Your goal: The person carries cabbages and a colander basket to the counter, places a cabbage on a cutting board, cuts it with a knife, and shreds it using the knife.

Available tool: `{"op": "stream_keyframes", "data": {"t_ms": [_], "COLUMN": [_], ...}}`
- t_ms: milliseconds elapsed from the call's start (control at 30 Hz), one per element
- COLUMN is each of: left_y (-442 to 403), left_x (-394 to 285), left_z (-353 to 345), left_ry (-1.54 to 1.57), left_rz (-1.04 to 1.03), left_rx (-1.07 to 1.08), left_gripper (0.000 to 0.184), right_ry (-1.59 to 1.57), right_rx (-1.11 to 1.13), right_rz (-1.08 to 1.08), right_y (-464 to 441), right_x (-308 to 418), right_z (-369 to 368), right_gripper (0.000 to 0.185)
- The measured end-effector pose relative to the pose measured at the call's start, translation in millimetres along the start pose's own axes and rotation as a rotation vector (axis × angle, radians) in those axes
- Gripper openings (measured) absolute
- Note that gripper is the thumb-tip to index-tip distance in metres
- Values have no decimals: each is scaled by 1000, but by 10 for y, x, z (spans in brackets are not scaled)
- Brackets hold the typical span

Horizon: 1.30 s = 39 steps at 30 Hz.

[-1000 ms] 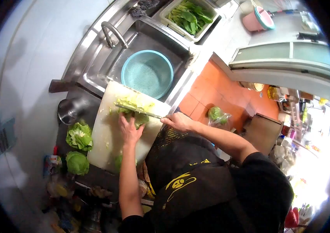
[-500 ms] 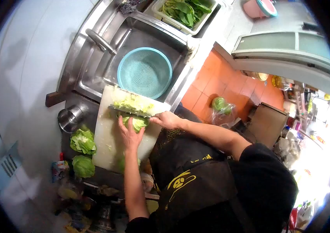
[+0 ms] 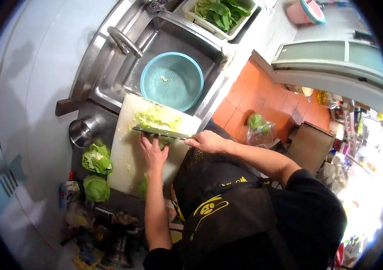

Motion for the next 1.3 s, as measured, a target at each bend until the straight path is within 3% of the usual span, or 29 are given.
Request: {"op": "stream_keyframes", "data": {"t_ms": [167, 200, 333, 433, 467, 533, 667, 867, 967, 1033, 1100, 1200, 1300], "left_y": [37, 41, 47, 60, 12, 35, 48, 28, 119, 20, 75, 64, 80], "left_x": [-70, -55, 14, 112, 4, 48, 92, -17, -27, -8, 56, 161, 193], "left_z": [90, 104, 20, -119, -76, -89, -124, 38, 54, 44, -44, -211, -207], "left_ry": [99, 171, 102, -43, -61, 13, -4, 137, 148, 123, 85, 71, 54], "left_rz": [-34, -34, 0, 67, -64, -59, 10, -30, -35, 3, 71, 45, 92], "left_rx": [-64, -82, -37, 22, -106, -94, -15, -83, -103, -117, -68, -56, 13], "left_gripper": [68, 68, 71, 72, 73, 73, 71, 73, 72, 71, 69, 65, 64], "right_ry": [8, -77, -105, -15, -6, 11, -10, -6, -115, -138, -51, 45, -67], "right_rx": [-55, -219, -180, 17, 10, -7, 35, -144, -27, -255, 1, 27, 54], "right_rz": [98, 269, 202, 22, 19, 19, -23, 174, 29, 301, 24, 20, -16], "right_y": [-535, -578, -368, 159, 212, 239, -66, -694, -572, -223, 86, 254, 162], "right_x": [-257, -190, -252, 87, 41, -64, -130, -297, -293, -15, -4, -98, -41], "right_z": [-241, -197, -142, 69, 46, -8, -90, -245, -139, 92, 94, -17, 19], "right_gripper": [65, 63, 62, 62, 62, 63, 63, 72, 69, 61, 61, 63, 66]}}
Point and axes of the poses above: each hand's wrist, its own y-axis away from the middle knuckle, its own z-axis out of the back of the hand, x = y × z, the point moved 8 cm from there along -y, towards the middle knuckle, and after that the axes turned 8 degrees about z, right-handed, at the moved point
